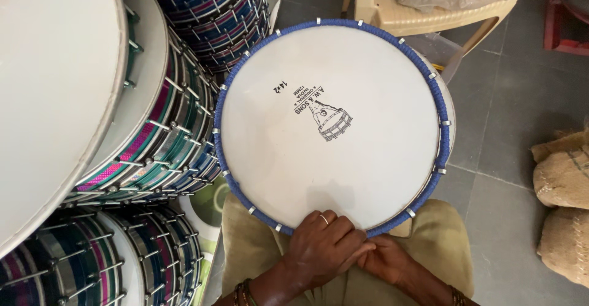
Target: The person sits on the floor and uses a small metal tool to tighten the tension rods around the rim of a white drum. They rotate the drum periodically to access different rods and occasionally tap the drumhead to check the sound.
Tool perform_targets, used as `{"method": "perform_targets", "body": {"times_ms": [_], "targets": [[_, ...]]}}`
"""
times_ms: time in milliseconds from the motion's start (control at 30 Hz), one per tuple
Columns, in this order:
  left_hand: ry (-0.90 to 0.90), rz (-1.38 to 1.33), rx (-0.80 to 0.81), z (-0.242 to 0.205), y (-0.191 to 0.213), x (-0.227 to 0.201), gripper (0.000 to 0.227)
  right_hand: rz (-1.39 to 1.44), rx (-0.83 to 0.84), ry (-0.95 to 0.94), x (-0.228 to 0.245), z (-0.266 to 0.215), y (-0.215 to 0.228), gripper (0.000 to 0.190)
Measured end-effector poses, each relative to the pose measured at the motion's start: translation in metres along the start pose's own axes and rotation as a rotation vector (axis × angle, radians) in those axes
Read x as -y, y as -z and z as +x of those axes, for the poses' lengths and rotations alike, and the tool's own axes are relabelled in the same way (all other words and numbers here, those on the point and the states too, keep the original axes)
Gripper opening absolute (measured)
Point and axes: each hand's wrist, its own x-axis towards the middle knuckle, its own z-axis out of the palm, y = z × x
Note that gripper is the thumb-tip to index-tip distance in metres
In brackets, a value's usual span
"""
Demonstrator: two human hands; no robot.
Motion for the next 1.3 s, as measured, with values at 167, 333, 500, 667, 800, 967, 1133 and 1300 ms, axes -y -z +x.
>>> {"method": "perform_targets", "body": {"times_ms": [167,333,500,667,800,967,1133,1300], "targets": [[-0.023,0.018,-0.023,-0.002,-0.004,0.002,0.025,-0.133,-0.077,0.035,0.002,-0.008,-0.025,0.026],[-0.004,0.005,0.006,-0.002,-0.005,0.001,0.026,-0.189,0.014,0.056,0.003,-0.010,-0.034,0.020],[0.007,-0.035,0.039,0.000,0.000,0.003,0.025,-0.461,0.026,-0.022,0.023,-0.032,-0.078,0.024],[-0.031,-0.140,0.083,0.004,0.018,0.019,0.025,-0.513,0.060,0.009,0.046,-0.037,-0.082,0.020],[0.130,-0.266,0.330,0.010,0.054,0.040,0.027,-0.564,0.078,0.102,0.054,-0.049,-0.087,0.018],[0.231,-0.126,0.396,0.014,0.079,0.033,0.031,-0.384,0.240,0.015,0.023,-0.044,-0.099,0.020],[0.118,-0.153,0.117,0.014,0.044,-0.005,0.026,-0.298,0.247,0.049,0.017,-0.036,-0.092,0.029],[0.105,-0.186,0.082,0.014,0.007,-0.018,0.023,-0.410,0.008,0.128,0.020,-0.033,-0.078,0.035]]}}
